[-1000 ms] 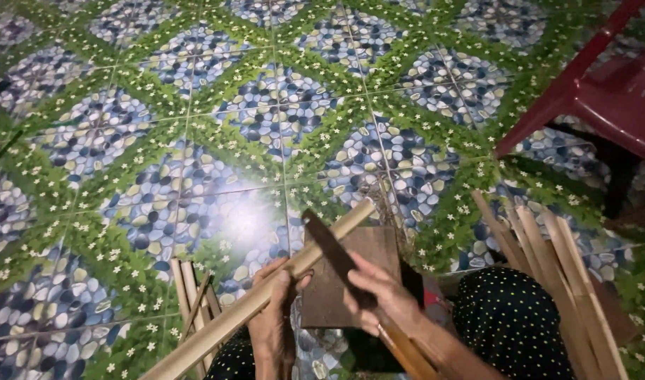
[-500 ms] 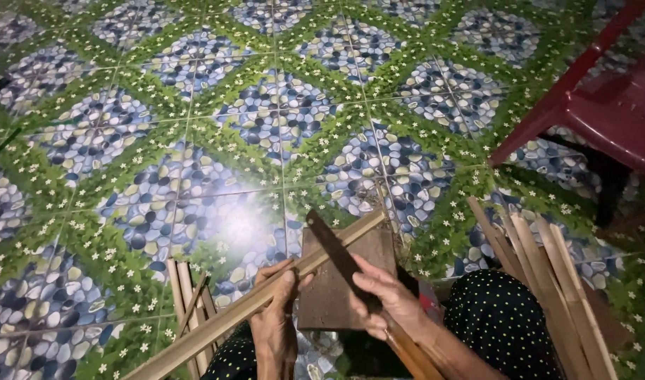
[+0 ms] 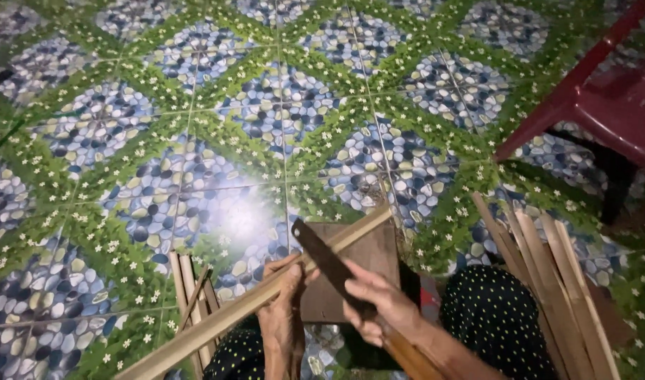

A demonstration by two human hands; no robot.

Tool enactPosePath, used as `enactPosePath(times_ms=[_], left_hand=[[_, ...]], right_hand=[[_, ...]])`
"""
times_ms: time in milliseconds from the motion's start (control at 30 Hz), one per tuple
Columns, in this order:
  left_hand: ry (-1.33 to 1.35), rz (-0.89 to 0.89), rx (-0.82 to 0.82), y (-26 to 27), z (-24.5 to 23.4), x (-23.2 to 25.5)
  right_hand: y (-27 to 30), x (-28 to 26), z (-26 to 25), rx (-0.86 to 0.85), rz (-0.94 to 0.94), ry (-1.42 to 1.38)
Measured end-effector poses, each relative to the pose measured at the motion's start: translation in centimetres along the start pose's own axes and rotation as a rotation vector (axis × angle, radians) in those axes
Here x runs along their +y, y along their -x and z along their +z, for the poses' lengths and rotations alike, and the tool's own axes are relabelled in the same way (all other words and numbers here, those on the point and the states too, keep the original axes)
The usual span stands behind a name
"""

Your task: The person is using a knife to shave and split bamboo stalks into thin strips on a wooden block.

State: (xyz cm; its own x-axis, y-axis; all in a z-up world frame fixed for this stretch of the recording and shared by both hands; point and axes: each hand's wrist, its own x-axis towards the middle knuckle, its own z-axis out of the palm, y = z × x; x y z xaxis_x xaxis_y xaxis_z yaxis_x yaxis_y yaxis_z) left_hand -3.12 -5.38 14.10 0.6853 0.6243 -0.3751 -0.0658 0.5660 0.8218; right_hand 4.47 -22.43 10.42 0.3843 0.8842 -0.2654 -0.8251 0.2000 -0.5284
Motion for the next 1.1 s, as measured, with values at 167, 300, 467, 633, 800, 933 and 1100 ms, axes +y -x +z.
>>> enactPosePath(times_ms=[167, 300, 467, 633, 800, 933, 1100], left_hand=[[-0.036, -0.095, 0.095, -0.5, -1.0, -0.2], [-0.036, -0.063, 0.080, -0.2, -1.0, 0.2], [-0.060, -0.025, 0.015, -1.2, -1.8, -1.7], [-0.016, -0.092, 0.089, 0.3, 0.1, 1.2], [-0.015, -0.050, 0.035, -0.4, -2.1, -0.8], [0.090, -0.050, 0.056, 0.2, -1.5, 0.9], [-0.046, -0.089, 0.083, 0.6, -0.6, 1.1]], right_hand=[[0.1, -0.8, -2.1, 0.075, -0.069, -0.109], [0.5, -1.4, -3.8, 0.094, -0.152, -0.093], [0.0, -0.7, -0.8, -0.118, -0.069, -0.157], [0.8, -1.9, -2.7, 0.162, -0.101, -0.012], [0.2, -1.7, -4.2, -0.022, -0.182, 0.143], [0.5, -3.5, -5.3, -0.003, -0.199, -0.093], [0.6, -0.3, -2.6, 0.027, -0.071, -0.085]])
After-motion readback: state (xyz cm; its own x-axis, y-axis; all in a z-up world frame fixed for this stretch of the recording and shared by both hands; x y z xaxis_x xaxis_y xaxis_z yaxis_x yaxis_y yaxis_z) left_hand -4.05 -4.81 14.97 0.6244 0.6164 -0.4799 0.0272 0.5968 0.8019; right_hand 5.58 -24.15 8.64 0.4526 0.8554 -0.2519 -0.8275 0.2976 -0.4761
